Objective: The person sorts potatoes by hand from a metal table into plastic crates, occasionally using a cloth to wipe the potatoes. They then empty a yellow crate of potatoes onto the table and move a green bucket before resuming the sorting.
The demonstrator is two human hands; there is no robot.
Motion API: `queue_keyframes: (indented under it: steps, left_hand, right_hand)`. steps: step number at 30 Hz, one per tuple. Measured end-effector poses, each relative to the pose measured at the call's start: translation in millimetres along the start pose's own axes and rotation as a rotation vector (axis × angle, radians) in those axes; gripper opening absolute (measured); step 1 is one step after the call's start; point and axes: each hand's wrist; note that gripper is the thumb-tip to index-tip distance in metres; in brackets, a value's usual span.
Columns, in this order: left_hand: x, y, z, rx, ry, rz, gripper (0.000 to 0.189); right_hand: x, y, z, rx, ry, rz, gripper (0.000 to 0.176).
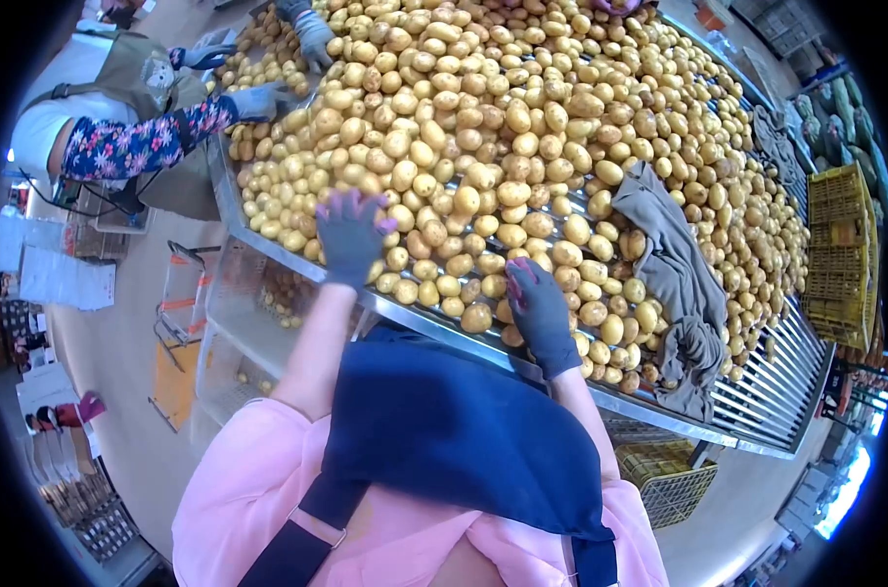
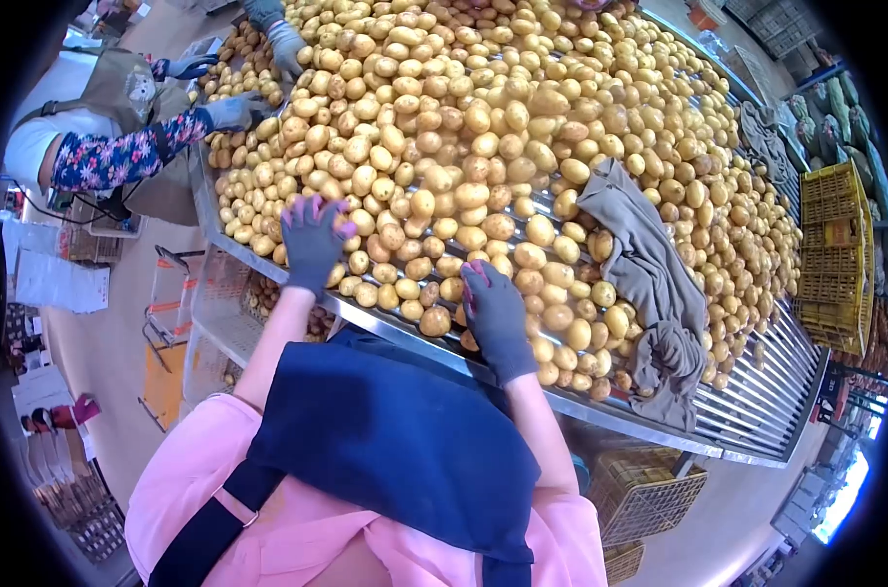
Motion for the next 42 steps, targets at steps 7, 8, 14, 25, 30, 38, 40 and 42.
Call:
queue_keyframes:
  steps: [7, 8, 14, 25, 30, 38, 40, 42]
  left_hand:
    - [78, -1, 103, 0.102, 0.203, 0.183, 0.030]
    - [69, 12, 105, 0.104, 0.189, 0.173, 0.030]
    - [-40, 6, 15, 0.491, -0.410, -0.807, 0.031]
    - [-21, 28, -9, 0.650, -0.194, -0.194, 0.025]
    - [-26, 31, 14, 0.869, -0.256, -0.050, 0.030]
    - [-9, 27, -4, 0.665, -0.164, -0.449, 0.045]
    - [-4, 37, -6, 0.573, -0.006, -0.797, 0.051]
    - [-7, 66, 0, 0.976, 0.514, -1.421, 0.046]
  right_hand:
    - [15, -17, 5, 0.032, 0.031, -0.095, 0.029]
    - [15, -20, 2, 0.038, 0.046, -0.084, 0.030]
    - [30, -10, 24, 0.086, -0.016, -0.065, 0.027]
    - [-58, 0, 128, 0.111, 0.019, -0.279, 0.053]
    - [-36, -1, 137, 0.365, -0.109, -0.371, 0.079]
    - [-46, 1, 108, 0.363, -0.208, -0.373, 0.034]
    - [-33, 20, 126, 0.249, -0.222, -0.322, 0.035]
    - [-8, 38, 145, 0.129, -0.040, -0.251, 0.030]
Point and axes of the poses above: each hand's wrist, its own z-axis towards the middle knuckle, its own y-axis out of the back of the hand, x = y × z, and after that the axes turned 9 degrees about y, right-handed
